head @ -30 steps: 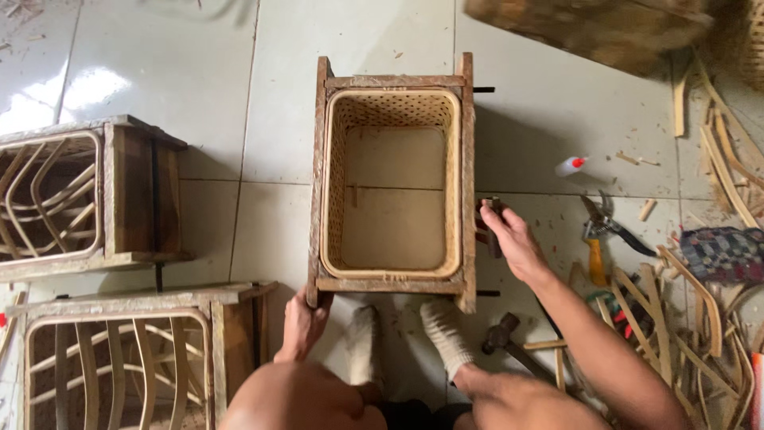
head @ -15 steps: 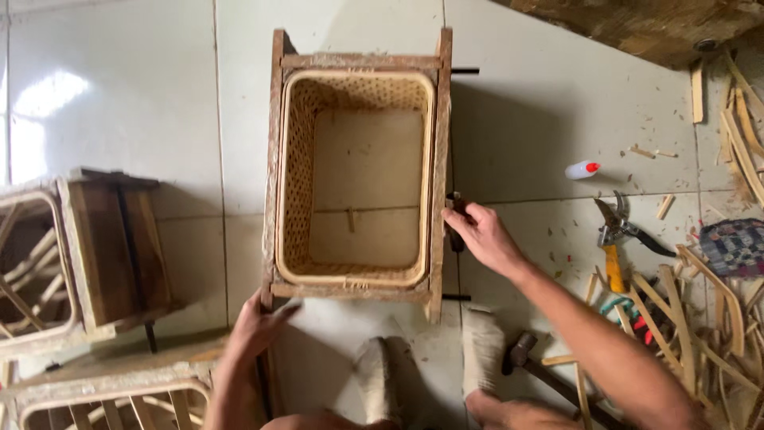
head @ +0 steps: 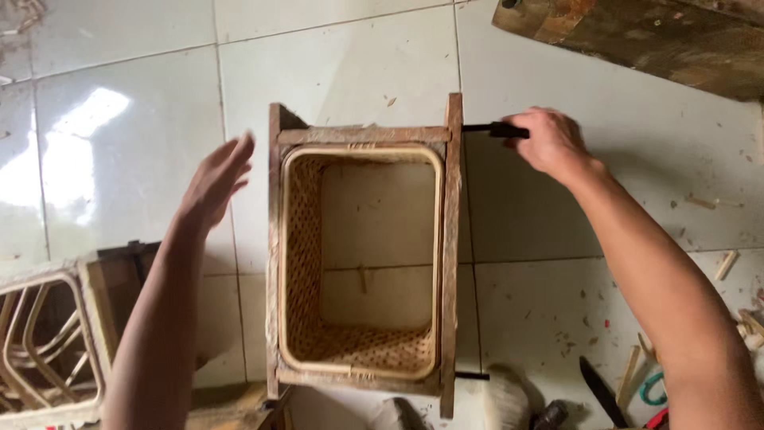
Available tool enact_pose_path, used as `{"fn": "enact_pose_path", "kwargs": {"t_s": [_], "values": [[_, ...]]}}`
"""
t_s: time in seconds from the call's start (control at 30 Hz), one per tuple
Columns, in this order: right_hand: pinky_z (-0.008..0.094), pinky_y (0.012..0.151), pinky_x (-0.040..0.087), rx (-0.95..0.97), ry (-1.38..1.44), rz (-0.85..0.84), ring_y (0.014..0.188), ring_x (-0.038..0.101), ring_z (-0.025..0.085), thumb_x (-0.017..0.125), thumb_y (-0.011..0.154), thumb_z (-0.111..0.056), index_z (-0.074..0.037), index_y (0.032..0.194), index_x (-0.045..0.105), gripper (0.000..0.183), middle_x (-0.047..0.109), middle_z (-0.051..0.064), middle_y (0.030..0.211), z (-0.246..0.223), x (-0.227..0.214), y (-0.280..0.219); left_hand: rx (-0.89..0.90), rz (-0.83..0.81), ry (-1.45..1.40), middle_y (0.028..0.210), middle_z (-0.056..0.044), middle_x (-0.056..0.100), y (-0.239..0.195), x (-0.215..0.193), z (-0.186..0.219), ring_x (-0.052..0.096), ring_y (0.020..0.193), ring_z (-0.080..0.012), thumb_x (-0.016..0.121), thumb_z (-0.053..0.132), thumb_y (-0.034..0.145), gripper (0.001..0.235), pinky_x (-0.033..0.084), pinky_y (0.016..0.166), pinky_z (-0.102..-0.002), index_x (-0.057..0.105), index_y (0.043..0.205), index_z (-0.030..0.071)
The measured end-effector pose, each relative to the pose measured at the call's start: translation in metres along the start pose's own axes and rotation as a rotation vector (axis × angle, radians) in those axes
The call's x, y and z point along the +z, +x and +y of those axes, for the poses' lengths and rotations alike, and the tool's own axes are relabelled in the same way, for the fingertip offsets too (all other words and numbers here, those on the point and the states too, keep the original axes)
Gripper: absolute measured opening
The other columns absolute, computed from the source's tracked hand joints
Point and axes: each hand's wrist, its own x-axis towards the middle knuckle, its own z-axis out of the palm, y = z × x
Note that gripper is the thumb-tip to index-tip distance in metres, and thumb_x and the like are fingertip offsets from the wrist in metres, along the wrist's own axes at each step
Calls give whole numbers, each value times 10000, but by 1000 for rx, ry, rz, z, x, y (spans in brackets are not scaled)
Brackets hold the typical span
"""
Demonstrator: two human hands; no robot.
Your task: The person inserts thin wooden strips into a woven basket frame, taps them into place with a hammer, and applies glue along the rim. They then remove the strips and reposition the basket.
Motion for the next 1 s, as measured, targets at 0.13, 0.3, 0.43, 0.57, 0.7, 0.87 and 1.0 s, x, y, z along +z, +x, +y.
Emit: {"fn": "enact_pose_path", "kwargs": {"t_s": [0.13, 0.3, 0.43, 0.57, 0.7, 0.87, 1.0], "values": [[441, 816, 546, -51, 73, -143, 900, 693, 324, 695, 896, -143, -226, 1201, 780, 327, 722, 102, 990, 2, 15, 38, -27, -114, -25, 1254, -245, 695, 77, 37, 11, 687, 1159, -290, 614, 669, 920, 869, 559, 1030, -393, 605, 1347, -88], [292, 659, 601, 76, 655, -763, 747, 714, 99, 751, 809, -162, -139, 1118, 777, 311, 794, -3, 878, 32, 40, 104, -183, 108, -41, 866, -141, 728, 94, 62, 2, 675, 687, -218, 681, 459, 897, 507, 592, 628, -369, 754, 1145, 23], [333, 494, 433, 187, 452, -1045, 560, 530, 163, 784, 931, -257, 15, 894, 774, 274, 634, 116, 708, 33, 65, 123, -84, 231, 3, 815, -103, 758, 92, 65, 6, 680, 649, -162, 634, 251, 908, 298, 581, 589, -308, 826, 1045, 70], [366, 513, 479, -28, 228, -597, 568, 560, 153, 741, 894, -199, -105, 820, 747, 120, 637, 51, 656, 23, 75, 92, -48, 188, -53, 793, -105, 746, 93, 64, 1, 671, 622, -150, 677, 246, 912, 256, 573, 565, -311, 798, 994, 35], [425, 606, 541, -202, -303, 17, 654, 655, 266, 701, 928, -231, -169, 768, 742, 176, 708, 100, 743, -8, 68, 44, -76, 149, -24, 750, -96, 723, 107, 61, -13, 647, 561, -167, 648, 290, 913, 286, 564, 514, -350, 766, 998, 43], [380, 649, 570, 130, -111, -392, 684, 696, 213, 619, 1050, -329, -136, 859, 765, 308, 746, 101, 789, -38, 57, 56, -129, 198, 65, 761, -115, 705, 120, 57, -46, 614, 571, -173, 655, 308, 1000, 359, 527, 487, -359, 752, 970, -36], [354, 595, 591, 373, 341, -973, 619, 708, 212, 708, 886, -273, -131, 828, 795, 176, 768, 98, 705, -15, 33, 111, 497, 209, 459, 815, -93, 738, 137, 55, -62, 678, 611, -148, 600, 213, 1042, 216, 556, 512, -280, 779, 1055, 93]]}}
